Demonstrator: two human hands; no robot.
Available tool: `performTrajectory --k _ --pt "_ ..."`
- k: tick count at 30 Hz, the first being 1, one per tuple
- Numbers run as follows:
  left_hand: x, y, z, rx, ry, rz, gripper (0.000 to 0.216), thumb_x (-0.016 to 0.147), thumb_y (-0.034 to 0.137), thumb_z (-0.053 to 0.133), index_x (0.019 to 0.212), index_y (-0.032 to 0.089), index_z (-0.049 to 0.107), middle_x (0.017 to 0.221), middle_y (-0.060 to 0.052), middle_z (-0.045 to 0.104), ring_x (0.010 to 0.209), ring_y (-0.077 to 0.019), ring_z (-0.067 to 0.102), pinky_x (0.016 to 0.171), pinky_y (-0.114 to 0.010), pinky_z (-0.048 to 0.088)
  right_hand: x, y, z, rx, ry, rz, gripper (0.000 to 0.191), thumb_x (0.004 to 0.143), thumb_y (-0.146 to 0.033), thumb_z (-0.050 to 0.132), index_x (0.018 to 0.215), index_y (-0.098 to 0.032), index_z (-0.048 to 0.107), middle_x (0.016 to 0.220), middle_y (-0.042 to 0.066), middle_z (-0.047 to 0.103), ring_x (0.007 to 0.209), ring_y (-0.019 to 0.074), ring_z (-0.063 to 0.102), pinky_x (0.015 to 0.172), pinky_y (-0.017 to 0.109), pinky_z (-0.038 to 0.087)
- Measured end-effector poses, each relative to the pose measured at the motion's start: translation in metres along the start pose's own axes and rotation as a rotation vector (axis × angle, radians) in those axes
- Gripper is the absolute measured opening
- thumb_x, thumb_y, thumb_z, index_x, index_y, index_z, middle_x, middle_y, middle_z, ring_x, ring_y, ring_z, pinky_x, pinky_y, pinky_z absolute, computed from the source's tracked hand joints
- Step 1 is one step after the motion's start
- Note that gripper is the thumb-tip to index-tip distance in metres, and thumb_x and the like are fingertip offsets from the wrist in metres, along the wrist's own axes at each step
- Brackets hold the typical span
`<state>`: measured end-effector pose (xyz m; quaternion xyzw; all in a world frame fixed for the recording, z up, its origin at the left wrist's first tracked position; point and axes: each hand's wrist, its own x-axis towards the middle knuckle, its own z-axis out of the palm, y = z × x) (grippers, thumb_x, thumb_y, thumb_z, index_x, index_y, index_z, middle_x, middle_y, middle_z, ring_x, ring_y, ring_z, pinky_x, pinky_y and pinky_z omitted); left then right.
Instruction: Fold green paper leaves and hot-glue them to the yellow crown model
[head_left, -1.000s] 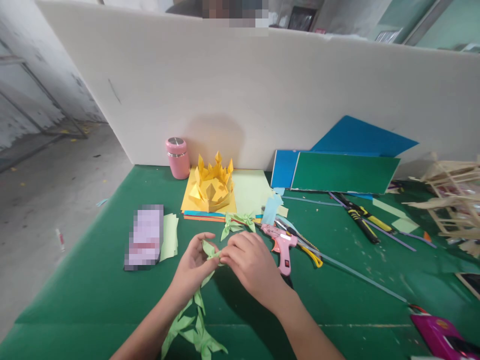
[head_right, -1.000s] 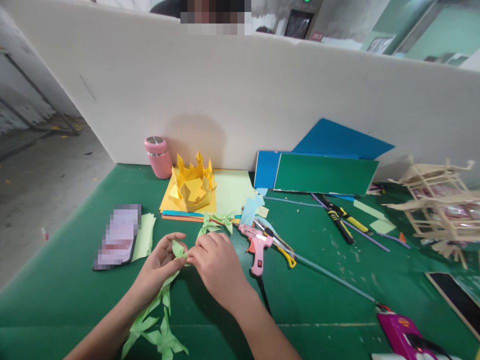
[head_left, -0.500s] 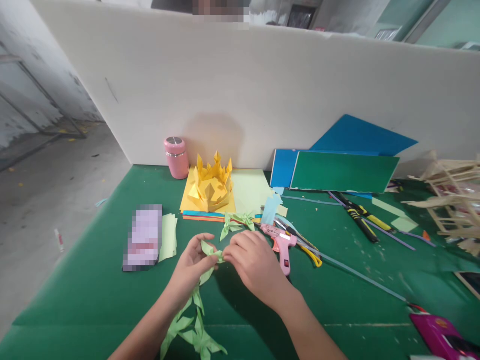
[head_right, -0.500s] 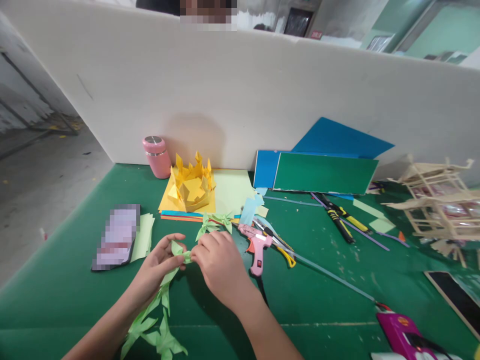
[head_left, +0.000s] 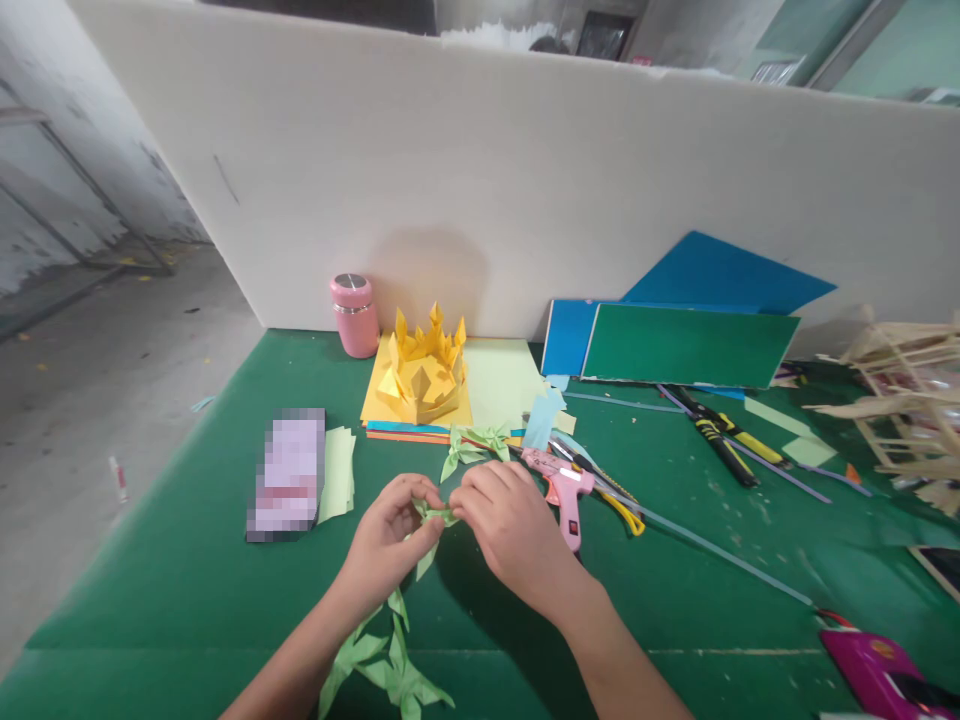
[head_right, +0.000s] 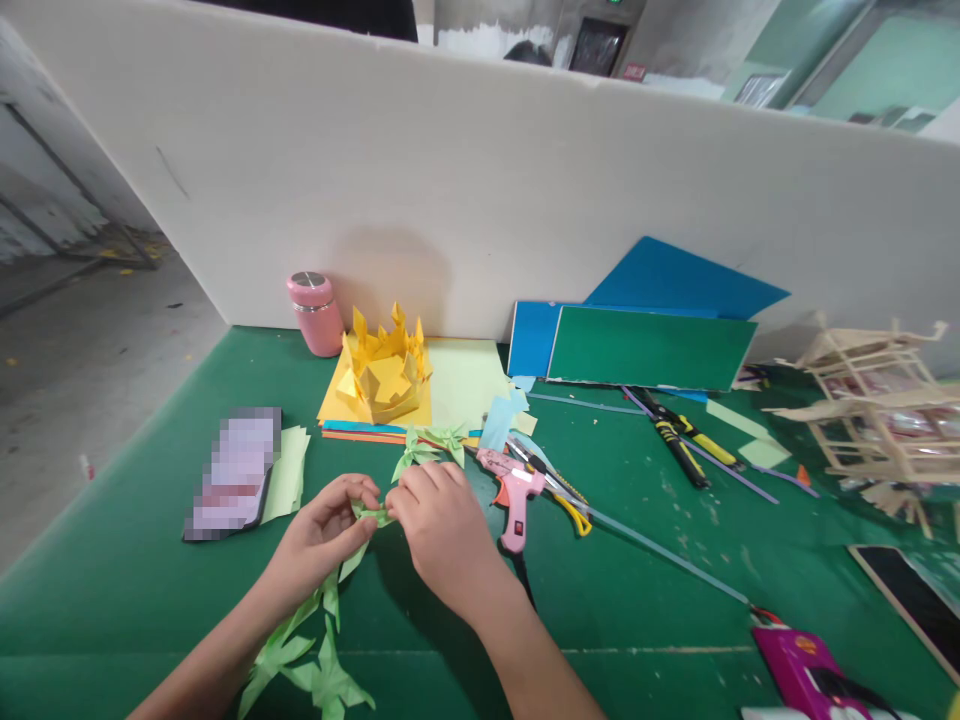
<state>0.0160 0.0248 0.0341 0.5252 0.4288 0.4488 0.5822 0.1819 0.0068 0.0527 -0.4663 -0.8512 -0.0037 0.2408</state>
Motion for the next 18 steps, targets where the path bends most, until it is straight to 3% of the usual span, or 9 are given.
performTrajectory --k 6,18 --pt "-0.0007 0.002 0.0003 -0.091 -0.02 -0.068 0.017 0.06 0.027 0.078 0.069 0.018 0.067 0.081 -0.002 0.055 0.077 -0.0162 0.055 0.066 -0.025 0.046 0.0011 -0.0012 -0.0087 0.118 -0.007 0.021 0.015 0.09 -0.015 0.05 0.078 -0.018 0.059 0.077 0.001 0.056 0.075 0.0171 0.046 0.069 0.03 0.03" --pt "-0.003 0.006 0.0042 -0.152 -0.05 -0.121 0.024 0.059 0.031 0.08 0.069 0.016 0.065 0.078 -0.002 0.056 0.069 -0.0137 0.052 0.061 -0.024 0.045 0.0003 -0.0012 -0.0049 0.129 0.006 -0.041 0.021 0.088 -0.008 0.043 0.079 -0.017 0.059 0.077 0.002 0.057 0.075 0.0167 0.045 0.072 0.031 0.031"
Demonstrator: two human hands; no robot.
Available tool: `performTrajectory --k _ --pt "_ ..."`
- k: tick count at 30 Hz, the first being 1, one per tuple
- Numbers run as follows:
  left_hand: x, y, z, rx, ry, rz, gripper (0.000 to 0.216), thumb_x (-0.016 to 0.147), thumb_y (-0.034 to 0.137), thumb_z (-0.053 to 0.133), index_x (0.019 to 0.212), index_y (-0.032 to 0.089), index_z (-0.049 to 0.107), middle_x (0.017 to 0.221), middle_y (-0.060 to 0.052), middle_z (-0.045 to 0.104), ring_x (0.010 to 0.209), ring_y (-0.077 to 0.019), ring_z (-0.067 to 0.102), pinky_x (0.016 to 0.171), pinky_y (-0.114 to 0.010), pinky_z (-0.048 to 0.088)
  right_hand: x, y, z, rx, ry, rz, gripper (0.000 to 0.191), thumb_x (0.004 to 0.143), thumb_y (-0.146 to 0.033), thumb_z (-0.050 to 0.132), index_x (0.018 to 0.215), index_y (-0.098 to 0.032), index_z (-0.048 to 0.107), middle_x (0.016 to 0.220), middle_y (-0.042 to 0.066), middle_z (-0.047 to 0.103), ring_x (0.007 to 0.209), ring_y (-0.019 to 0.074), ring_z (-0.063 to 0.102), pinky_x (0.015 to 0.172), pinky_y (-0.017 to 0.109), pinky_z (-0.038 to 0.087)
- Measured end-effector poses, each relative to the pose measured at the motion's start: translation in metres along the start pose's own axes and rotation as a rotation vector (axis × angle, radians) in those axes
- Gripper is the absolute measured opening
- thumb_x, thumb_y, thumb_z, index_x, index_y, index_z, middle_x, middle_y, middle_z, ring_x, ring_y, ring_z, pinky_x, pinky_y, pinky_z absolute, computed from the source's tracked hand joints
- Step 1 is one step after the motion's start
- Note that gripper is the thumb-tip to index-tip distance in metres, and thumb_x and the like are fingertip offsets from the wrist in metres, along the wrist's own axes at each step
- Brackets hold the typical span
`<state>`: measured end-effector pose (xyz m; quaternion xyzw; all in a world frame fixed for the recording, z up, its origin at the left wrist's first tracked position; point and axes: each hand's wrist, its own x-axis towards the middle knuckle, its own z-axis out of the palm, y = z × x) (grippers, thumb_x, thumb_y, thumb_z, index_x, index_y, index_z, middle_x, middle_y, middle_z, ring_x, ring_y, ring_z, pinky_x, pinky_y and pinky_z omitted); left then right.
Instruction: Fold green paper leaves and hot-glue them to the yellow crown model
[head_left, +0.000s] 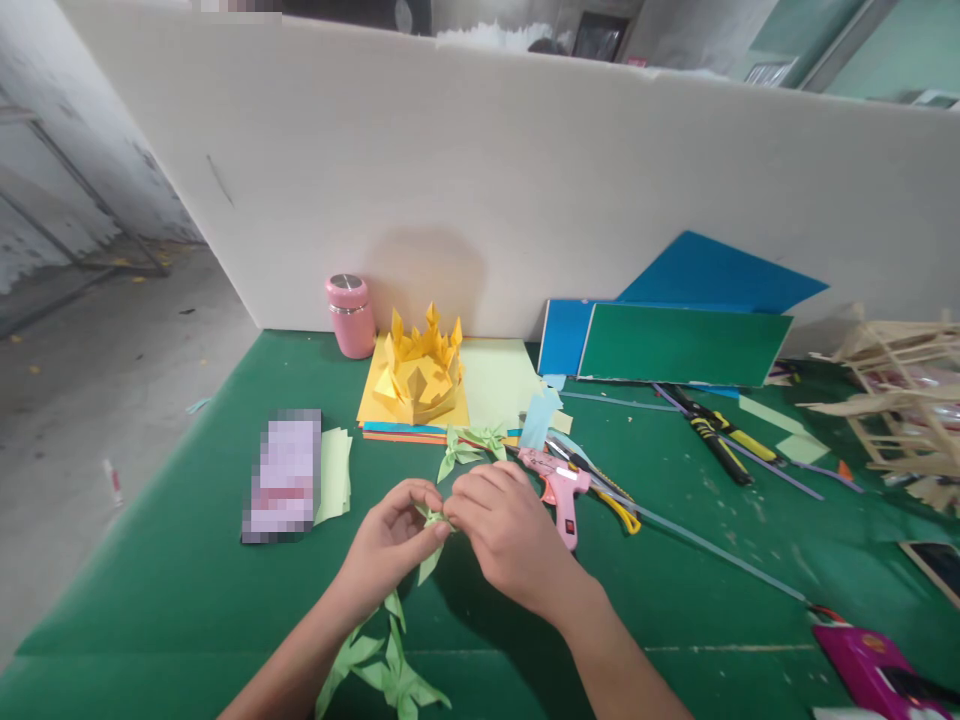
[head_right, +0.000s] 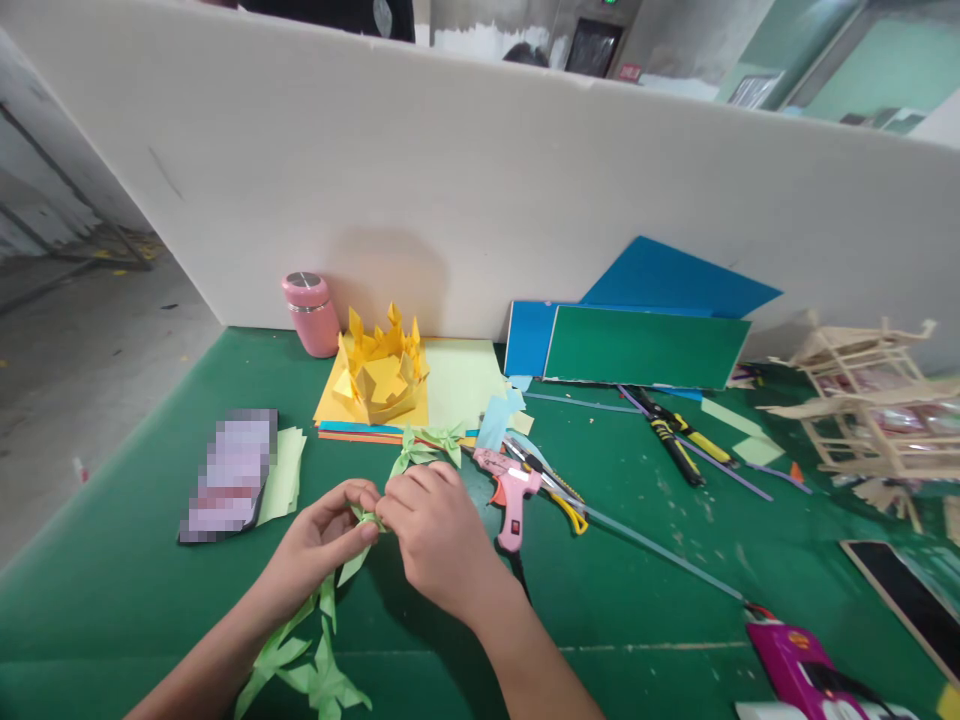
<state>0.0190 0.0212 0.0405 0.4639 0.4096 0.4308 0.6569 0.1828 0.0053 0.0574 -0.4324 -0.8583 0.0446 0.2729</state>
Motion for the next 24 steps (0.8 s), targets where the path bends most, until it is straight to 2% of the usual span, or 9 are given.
performTrajectory --k 7,17,21,24 --pt "0.0 -0.003 -0.005 -0.005 -0.006 -0.03 0.022 0.064 0.031 0.078 0.072 0.017 0.062 0.081 0.0 0.053 0.065 -0.0108 0.048 0.057 -0.022 0.041 0.0 0.006 -0.008 0.049 0.0 0.087 0.017 0.092 -0.017 0.049 0.079 -0.019 0.059 0.077 0.001 0.058 0.077 0.0162 0.05 0.073 0.03 0.031" --pt "0.0 -0.003 -0.001 -0.047 -0.033 -0.044 0.023 0.063 0.031 0.079 0.07 0.016 0.062 0.078 0.0 0.053 0.064 -0.0109 0.049 0.059 -0.023 0.043 0.0 0.005 -0.004 -0.085 -0.004 0.014 0.023 0.09 -0.008 0.041 0.073 -0.017 0.055 0.073 0.002 0.055 0.074 0.017 0.046 0.071 0.03 0.029" --pt "-0.001 -0.005 -0.005 -0.054 -0.034 -0.056 0.021 0.067 0.03 0.077 0.073 0.017 0.062 0.082 0.0 0.053 0.066 -0.0113 0.05 0.061 -0.023 0.044 0.001 0.005 -0.007 -0.012 0.02 0.039 0.025 0.094 -0.013 0.041 0.075 -0.018 0.057 0.074 0.001 0.057 0.074 0.016 0.048 0.072 0.031 0.029" --pt "-0.001 -0.007 -0.007 -0.055 -0.024 -0.049 0.021 0.067 0.03 0.076 0.075 0.017 0.061 0.084 0.0 0.053 0.068 -0.0119 0.05 0.063 -0.024 0.045 0.001 0.006 -0.013 0.074 0.054 0.077 0.02 0.095 -0.018 0.043 0.084 -0.019 0.06 0.08 0.001 0.06 0.079 0.016 0.051 0.074 0.031 0.029"
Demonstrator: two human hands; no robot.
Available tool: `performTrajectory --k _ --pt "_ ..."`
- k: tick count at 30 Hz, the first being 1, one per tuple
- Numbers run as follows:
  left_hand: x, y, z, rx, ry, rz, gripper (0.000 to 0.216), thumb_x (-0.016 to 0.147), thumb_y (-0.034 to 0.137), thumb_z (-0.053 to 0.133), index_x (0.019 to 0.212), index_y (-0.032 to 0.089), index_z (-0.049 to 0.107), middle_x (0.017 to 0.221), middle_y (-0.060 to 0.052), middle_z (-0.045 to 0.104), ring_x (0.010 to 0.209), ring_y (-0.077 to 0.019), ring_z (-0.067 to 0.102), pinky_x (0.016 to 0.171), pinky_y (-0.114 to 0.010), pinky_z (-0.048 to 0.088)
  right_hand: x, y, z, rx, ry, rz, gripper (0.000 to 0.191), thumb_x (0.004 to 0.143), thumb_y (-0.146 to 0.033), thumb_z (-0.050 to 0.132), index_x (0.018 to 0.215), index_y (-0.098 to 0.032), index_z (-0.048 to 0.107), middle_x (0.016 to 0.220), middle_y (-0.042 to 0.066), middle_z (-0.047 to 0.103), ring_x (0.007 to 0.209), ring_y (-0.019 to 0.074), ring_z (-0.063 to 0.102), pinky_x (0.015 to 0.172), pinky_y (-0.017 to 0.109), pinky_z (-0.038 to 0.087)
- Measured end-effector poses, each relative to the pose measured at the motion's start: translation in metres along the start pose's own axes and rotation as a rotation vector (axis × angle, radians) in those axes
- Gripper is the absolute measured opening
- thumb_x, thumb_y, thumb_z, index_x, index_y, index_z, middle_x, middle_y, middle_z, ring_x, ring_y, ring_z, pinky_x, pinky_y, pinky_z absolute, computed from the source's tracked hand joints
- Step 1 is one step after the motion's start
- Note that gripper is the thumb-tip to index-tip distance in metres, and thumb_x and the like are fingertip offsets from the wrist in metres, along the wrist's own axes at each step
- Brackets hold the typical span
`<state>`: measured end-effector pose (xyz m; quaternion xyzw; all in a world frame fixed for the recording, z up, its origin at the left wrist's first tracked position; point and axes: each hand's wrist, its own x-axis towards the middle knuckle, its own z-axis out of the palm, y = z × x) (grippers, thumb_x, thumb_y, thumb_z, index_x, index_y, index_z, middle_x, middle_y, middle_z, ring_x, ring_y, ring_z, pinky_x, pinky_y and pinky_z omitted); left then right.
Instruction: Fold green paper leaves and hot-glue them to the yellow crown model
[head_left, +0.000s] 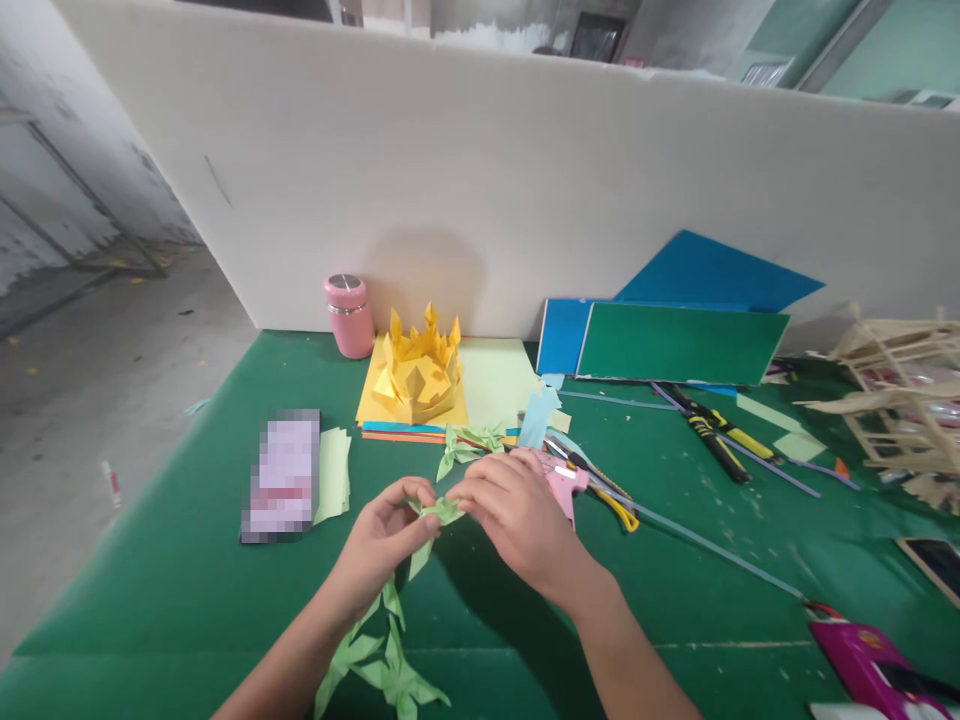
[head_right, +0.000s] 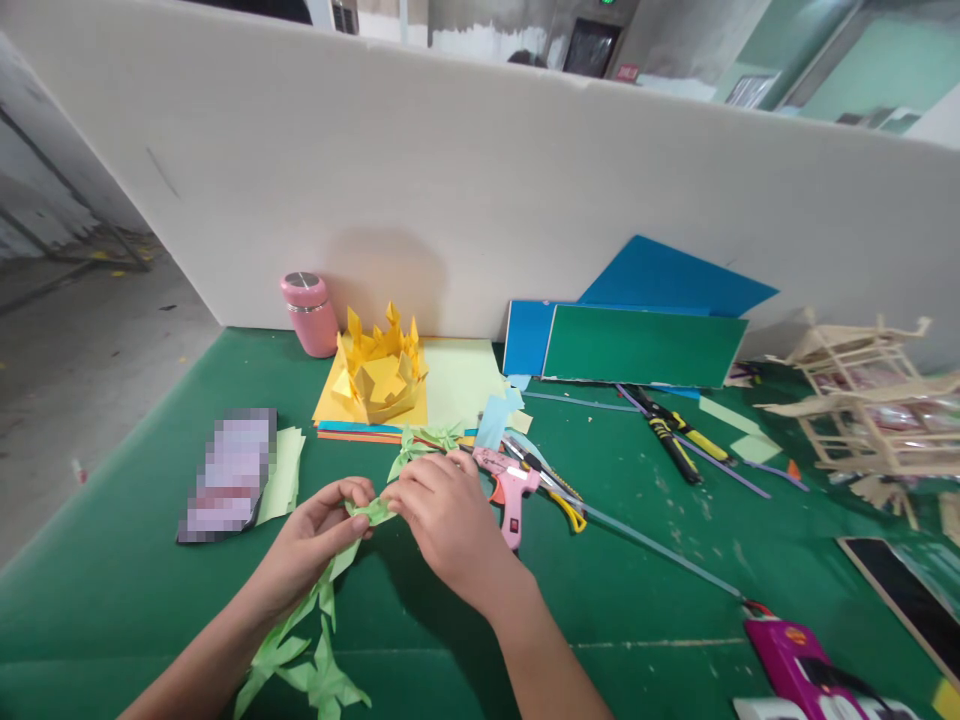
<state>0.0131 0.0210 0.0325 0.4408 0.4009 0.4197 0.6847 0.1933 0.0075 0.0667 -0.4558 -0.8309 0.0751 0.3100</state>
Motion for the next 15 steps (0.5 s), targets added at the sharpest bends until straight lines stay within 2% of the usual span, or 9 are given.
performTrajectory --k 3,11,15 --pt "0.0 0.001 0.002 0.01 -0.007 0.008 0.021 0.067 0.03 0.077 0.074 0.017 0.061 0.082 0.0 0.052 0.068 -0.0114 0.049 0.062 -0.022 0.043 0.0 0.0 -0.004 0.025 0.004 0.031 0.015 0.094 -0.022 0.048 0.089 -0.021 0.062 0.085 0.002 0.062 0.085 0.0173 0.053 0.079 0.033 0.03" --pt "-0.001 0.005 0.01 0.044 -0.027 0.032 0.027 0.06 0.032 0.08 0.07 0.017 0.06 0.077 0.0 0.053 0.066 -0.0119 0.049 0.057 -0.022 0.041 -0.001 -0.003 0.003 -0.071 -0.038 -0.008 0.015 0.09 -0.017 0.053 0.076 -0.019 0.06 0.082 0.0 0.06 0.081 0.0156 0.052 0.078 0.033 0.028" --pt "0.0 0.004 0.009 0.047 0.003 0.04 0.027 0.06 0.032 0.08 0.07 0.017 0.06 0.077 0.0 0.053 0.067 -0.0123 0.05 0.059 -0.023 0.043 -0.001 -0.001 0.004 -0.058 -0.017 -0.004 0.013 0.09 -0.02 0.054 0.079 -0.02 0.06 0.081 -0.001 0.061 0.082 0.0152 0.052 0.079 0.033 0.028"
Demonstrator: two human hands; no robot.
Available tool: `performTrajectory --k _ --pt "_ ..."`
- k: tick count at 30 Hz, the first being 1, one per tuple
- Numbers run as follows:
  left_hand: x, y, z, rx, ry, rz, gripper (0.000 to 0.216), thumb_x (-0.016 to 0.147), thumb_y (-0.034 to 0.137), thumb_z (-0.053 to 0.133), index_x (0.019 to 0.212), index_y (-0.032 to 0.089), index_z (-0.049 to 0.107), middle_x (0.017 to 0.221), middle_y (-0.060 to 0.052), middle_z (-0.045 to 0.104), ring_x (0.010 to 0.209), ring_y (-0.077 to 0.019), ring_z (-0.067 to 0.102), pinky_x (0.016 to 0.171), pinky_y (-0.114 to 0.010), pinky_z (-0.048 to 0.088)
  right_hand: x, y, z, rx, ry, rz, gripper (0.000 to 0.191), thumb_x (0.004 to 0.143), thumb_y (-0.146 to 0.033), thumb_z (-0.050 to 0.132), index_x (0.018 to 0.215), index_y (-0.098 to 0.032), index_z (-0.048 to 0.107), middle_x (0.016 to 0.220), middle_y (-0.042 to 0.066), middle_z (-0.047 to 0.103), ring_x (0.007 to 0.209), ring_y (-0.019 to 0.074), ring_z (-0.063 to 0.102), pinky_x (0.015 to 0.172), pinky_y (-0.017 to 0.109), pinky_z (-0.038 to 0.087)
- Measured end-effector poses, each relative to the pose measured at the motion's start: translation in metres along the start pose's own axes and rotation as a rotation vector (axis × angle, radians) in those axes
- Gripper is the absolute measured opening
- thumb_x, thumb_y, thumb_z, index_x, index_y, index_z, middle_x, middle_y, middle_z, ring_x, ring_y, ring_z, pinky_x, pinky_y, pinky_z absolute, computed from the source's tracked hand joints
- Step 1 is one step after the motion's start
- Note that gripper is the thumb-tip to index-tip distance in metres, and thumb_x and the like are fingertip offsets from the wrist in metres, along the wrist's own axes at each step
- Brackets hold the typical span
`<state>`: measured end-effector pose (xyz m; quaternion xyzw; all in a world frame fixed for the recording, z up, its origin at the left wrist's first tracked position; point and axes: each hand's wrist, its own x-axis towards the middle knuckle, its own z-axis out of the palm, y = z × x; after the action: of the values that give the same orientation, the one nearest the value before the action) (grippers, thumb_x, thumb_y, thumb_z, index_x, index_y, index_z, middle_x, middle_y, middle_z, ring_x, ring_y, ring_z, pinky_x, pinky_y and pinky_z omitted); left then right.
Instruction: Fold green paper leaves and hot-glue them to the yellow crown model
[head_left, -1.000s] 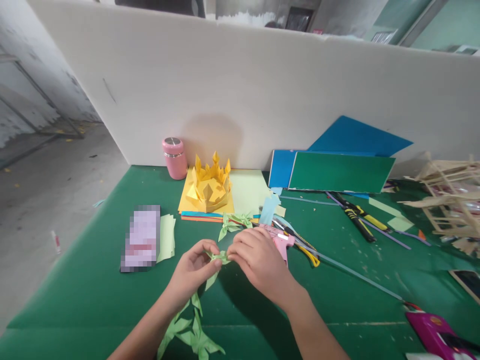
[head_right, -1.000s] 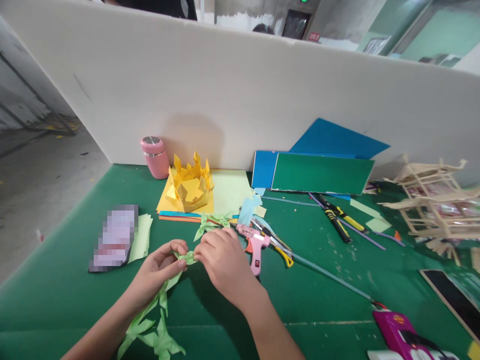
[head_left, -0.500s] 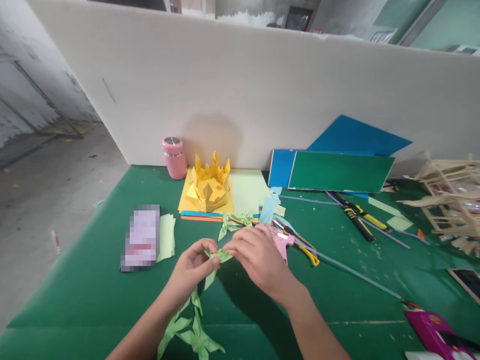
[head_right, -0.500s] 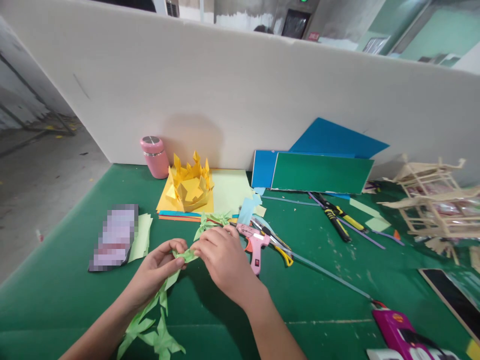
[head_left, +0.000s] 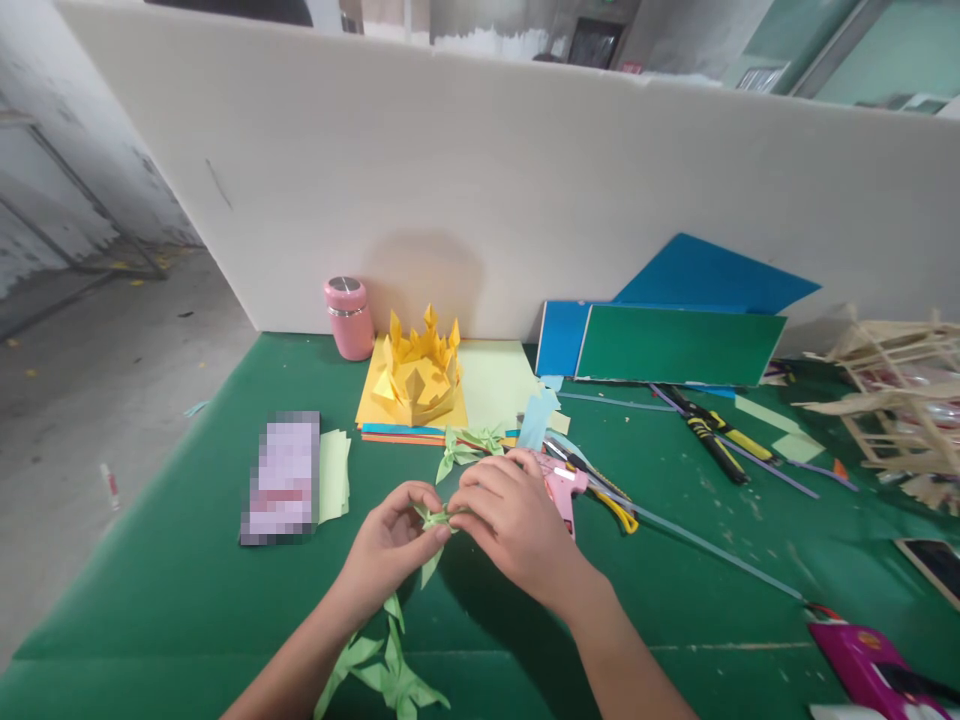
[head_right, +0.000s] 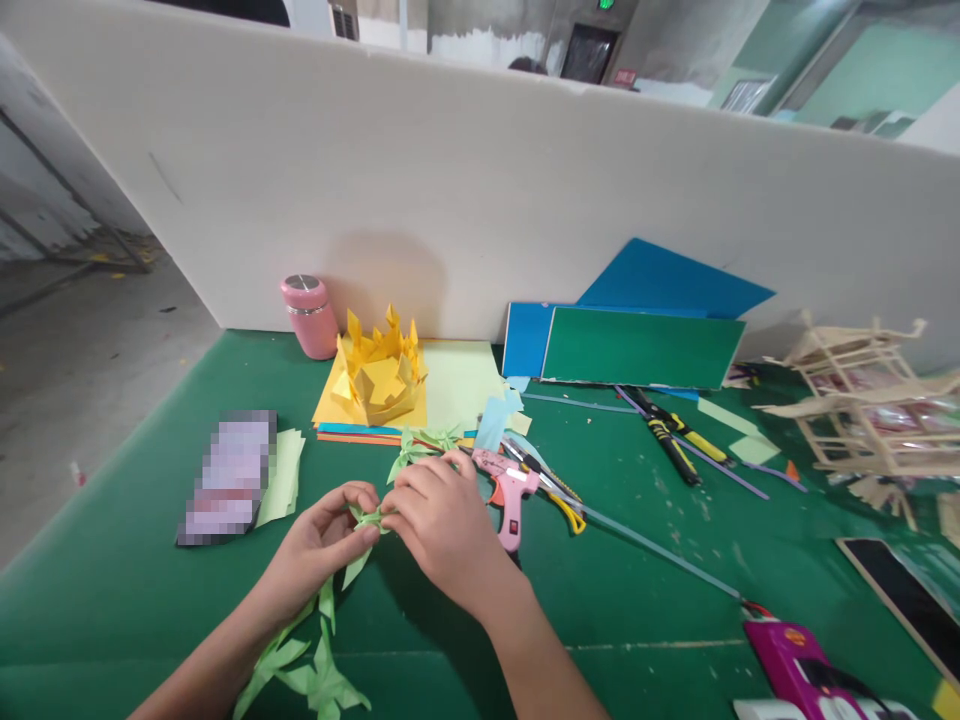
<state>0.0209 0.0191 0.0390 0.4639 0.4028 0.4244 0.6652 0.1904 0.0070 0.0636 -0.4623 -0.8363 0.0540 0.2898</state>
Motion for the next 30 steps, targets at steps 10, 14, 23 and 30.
performTrajectory --k 10,14,23,30 --pt "0.0 0.0 0.002 -0.005 -0.03 0.022 0.025 0.061 0.03 0.08 0.069 0.017 0.06 0.075 -0.001 0.055 0.068 -0.0131 0.053 0.059 -0.023 0.045 0.0 -0.002 0.002 -0.051 -0.055 -0.095 0.017 0.089 -0.009 0.047 0.077 -0.018 0.056 0.081 0.0 0.063 0.084 0.0153 0.051 0.088 0.037 0.025" --pt "0.0 0.001 0.0 -0.012 0.003 -0.003 0.032 0.06 0.032 0.08 0.081 0.018 0.06 0.078 0.0 0.057 0.063 -0.0112 0.052 0.055 -0.022 0.043 0.0 0.001 0.002 -0.071 0.006 -0.049 0.02 0.093 -0.016 0.048 0.075 -0.019 0.058 0.078 0.0 0.063 0.082 0.0155 0.051 0.087 0.036 0.025" --pt "0.002 0.013 -0.021 0.671 0.128 0.156 0.015 0.068 0.031 0.069 0.079 0.023 0.063 0.071 0.001 0.056 0.057 -0.0145 0.05 0.052 -0.025 0.04 -0.001 0.025 0.0 -0.192 0.094 0.101 0.025 0.091 -0.015 0.049 0.072 -0.02 0.065 0.069 0.001 0.064 0.069 0.018 0.049 0.065 0.031 0.028" --pt "-0.006 0.012 -0.033 1.083 -0.072 0.06 0.033 0.057 0.024 0.076 0.088 0.025 0.064 0.09 -0.003 0.061 0.079 -0.0253 0.059 0.069 -0.032 0.044 -0.004 0.029 0.006 -0.114 0.207 0.206 0.023 0.092 -0.017 0.046 0.106 -0.017 0.064 0.095 0.006 0.072 0.084 0.022 0.06 0.075 0.033 0.039"
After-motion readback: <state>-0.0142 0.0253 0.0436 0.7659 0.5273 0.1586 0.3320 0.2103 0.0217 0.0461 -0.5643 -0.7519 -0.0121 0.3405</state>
